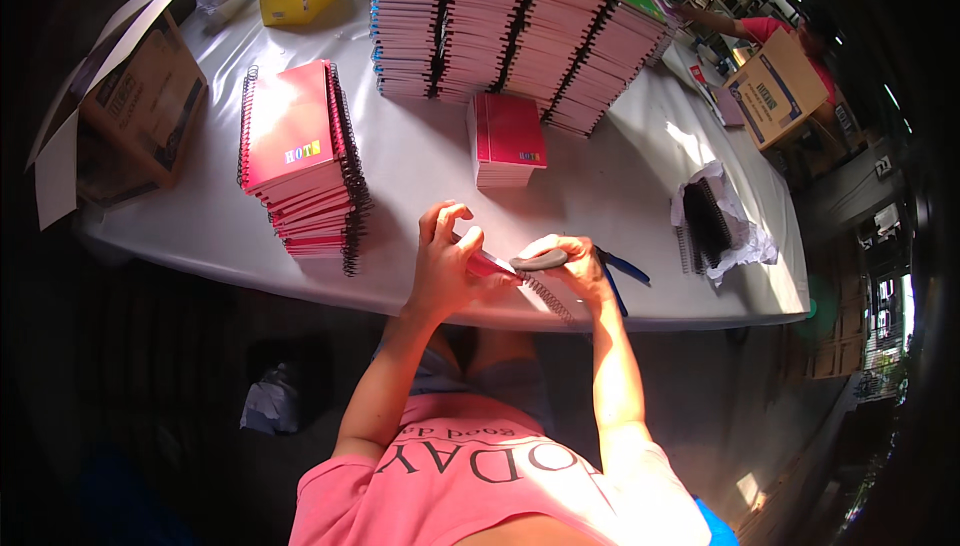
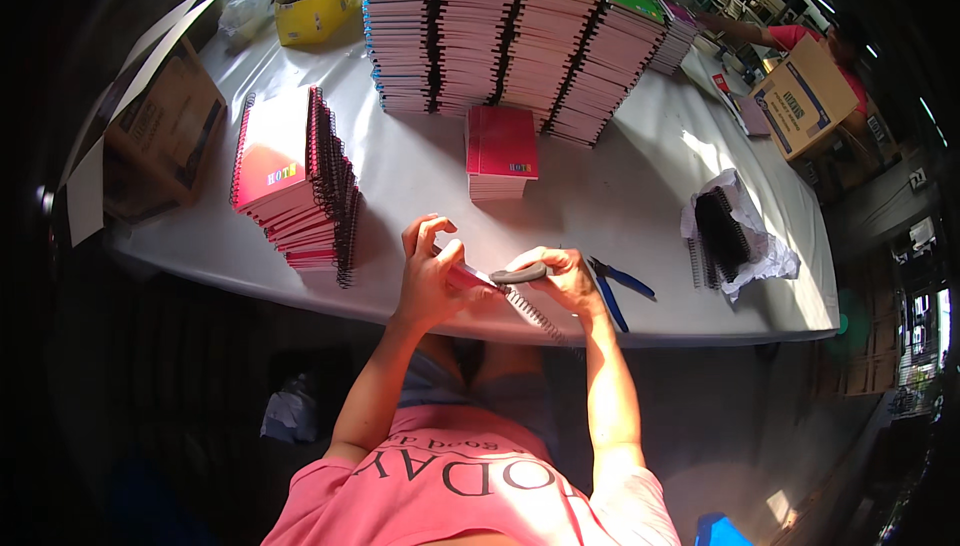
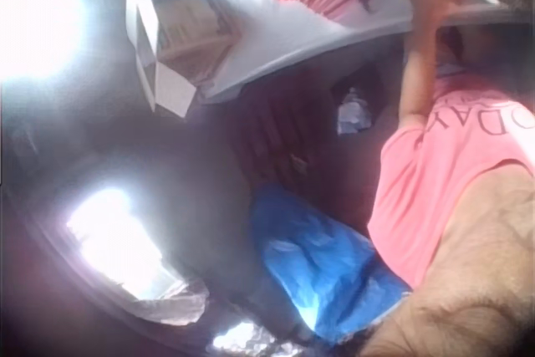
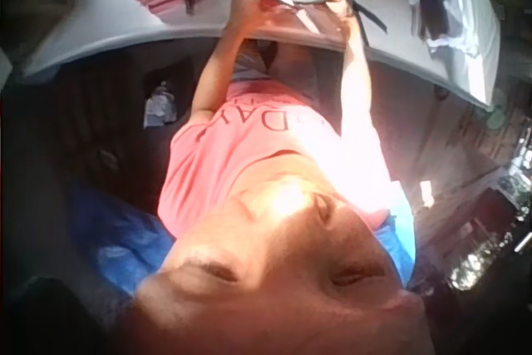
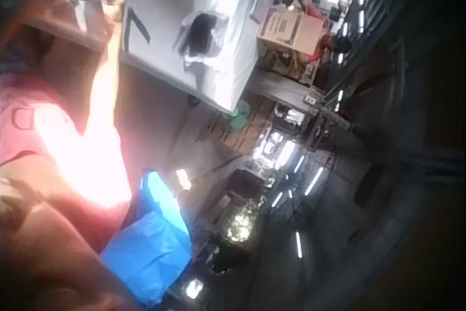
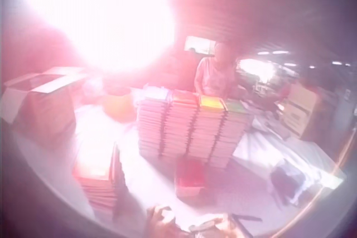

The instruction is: The person picks up small pink notebooks from a table and inserts a small metal coil through the spiral binding holes using their hands and a small blue tool. They then place the finished notebook onto a stack on the left.

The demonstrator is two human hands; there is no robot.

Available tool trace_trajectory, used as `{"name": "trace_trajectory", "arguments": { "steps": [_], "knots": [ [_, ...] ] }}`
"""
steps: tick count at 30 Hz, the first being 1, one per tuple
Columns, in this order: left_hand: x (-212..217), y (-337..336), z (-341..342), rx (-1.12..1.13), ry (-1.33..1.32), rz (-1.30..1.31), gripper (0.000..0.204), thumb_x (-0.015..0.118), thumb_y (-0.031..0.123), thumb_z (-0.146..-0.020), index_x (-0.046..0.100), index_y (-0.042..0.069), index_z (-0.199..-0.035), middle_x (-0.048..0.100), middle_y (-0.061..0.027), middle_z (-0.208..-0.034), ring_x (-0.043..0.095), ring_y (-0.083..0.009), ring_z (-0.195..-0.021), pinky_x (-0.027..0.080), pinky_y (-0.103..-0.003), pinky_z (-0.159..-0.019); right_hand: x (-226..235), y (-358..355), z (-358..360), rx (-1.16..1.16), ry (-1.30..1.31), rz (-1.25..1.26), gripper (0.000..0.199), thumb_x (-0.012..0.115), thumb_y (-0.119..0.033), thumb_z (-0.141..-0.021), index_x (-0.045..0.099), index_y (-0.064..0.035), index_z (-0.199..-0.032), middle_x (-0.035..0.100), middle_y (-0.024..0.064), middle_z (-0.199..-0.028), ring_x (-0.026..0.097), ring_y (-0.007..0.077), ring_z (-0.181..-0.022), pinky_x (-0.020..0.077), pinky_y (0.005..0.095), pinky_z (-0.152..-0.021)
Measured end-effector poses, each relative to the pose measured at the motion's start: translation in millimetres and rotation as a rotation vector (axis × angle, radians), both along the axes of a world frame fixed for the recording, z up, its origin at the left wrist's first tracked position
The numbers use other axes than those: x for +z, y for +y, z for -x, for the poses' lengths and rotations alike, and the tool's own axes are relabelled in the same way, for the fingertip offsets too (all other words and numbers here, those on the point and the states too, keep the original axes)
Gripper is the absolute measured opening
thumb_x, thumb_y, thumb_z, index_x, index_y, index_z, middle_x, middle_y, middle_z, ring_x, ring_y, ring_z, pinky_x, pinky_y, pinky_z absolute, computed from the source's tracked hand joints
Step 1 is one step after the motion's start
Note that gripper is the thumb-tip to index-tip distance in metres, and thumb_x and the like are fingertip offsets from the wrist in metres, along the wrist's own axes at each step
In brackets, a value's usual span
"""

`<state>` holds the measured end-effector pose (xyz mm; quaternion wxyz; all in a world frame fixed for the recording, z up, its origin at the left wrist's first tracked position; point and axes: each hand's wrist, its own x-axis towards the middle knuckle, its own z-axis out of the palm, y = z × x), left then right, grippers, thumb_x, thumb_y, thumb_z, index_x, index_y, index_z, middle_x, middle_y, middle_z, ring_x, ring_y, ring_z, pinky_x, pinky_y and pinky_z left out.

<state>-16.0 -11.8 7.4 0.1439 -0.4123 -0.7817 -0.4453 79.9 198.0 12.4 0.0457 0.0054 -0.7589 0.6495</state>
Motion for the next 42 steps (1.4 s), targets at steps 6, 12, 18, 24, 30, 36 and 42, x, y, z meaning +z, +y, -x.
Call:
{"name": "trace_trajectory", "arguments": {
  "steps": [6,12,18,24,30,36,42],
  "knots": [
    [-1.0,2.2,6.6,-0.039,0.074,-0.012,0.058,0.083,0.048,-0.05,0.06,0.002,-0.077,0.046,-0.0134,-0.113,0.037,-0.0358,-0.117,0.039,-0.045,-0.092,20.9,-3.0,3.6,0.058,0.086,-0.128,0.024,0.064,0.009,-0.068,0.071,-0.0007,-0.09,0.067,0.0104,-0.085,0.062,0.0158,-0.083,0.048,0.0279,-0.074],
    [-7.6,-2.6,9.9,-0.021,0.153,0.049,0.058,0.085,0.046,-0.048,0.059,0.003,-0.078,0.045,-0.0143,-0.116,0.037,-0.0354,-0.116,0.04,-0.042,-0.09,34.5,-18.3,16.3,0.169,0.217,-0.28,0.027,0.064,0.011,-0.065,0.072,-0.0012,-0.088,0.067,0.0079,-0.084,0.064,0.0177,-0.076,0.0497,0.0282,-0.07],
    [-12.1,5.4,8.8,-0.072,-0.19,-0.113,0.054,0.089,0.038,-0.048,0.058,0.005,-0.078,0.032,-0.0146,-0.127,0.041,-0.0309,-0.102,0.044,-0.04,-0.082,30.6,-16.5,11.4,0.092,0.249,0.001,0.025,0.066,0.006,-0.066,0.072,-0.0025,-0.089,0.068,0.0072,-0.082,0.064,0.0161,-0.077,0.0495,0.0265,-0.07],
    [-48.0,16.2,11.5,-0.175,-0.55,-0.46,0.075,0.092,0.041,-0.041,0.048,0.004,-0.09,0.031,-0.0086,-0.118,0.043,-0.0145,-0.079,0.041,-0.031,-0.066,32.7,-24.2,6.3,0.116,0.278,0.221,0.027,0.069,0.007,-0.066,0.073,-0.0062,-0.089,0.068,0.0067,-0.085,0.064,0.0169,-0.077,0.0483,0.0253,-0.069],
    [-43.6,19.5,13.7,-0.204,-0.779,-0.524,0.097,0.095,0.032,-0.04,0.034,0.006,-0.111,0.032,-0.0044,-0.106,0.038,-0.0113,-0.076,0.042,-0.027,-0.066,34.7,-27.5,12.2,0.017,0.282,0.072,0.031,0.063,0.005,-0.064,0.073,-0.0091,-0.089,0.068,0.0076,-0.08,0.061,0.0144,-0.067,0.0471,0.0248,-0.06],
    [-50.5,19.8,14.0,-0.254,-0.409,-0.519,0.084,0.093,0.015,-0.048,0.034,0.01,-0.107,0.033,-0.0035,-0.105,0.039,-0.0087,-0.074,0.042,-0.024,-0.066,31.4,-29.6,27.4,0.087,0.189,0.254,0.031,0.062,0.009,-0.064,0.071,-0.0044,-0.09,0.069,0.0054,-0.08,0.062,0.013,-0.068,0.0492,0.0257,-0.062],
    [-47.5,17.3,10.1,-0.232,-0.434,-0.288,0.092,0.093,0.014,-0.042,0.033,0.007,-0.112,0.032,-0.005,-0.109,0.042,-0.0122,-0.078,0.042,-0.027,-0.076,39.4,-36.3,34.9,0.019,0.22,-0.229,0.028,0.064,0.002,-0.066,0.071,-0.0058,-0.091,0.07,0.0098,-0.082,0.064,0.015,-0.069,0.0498,0.0278,-0.064]
  ]
}}
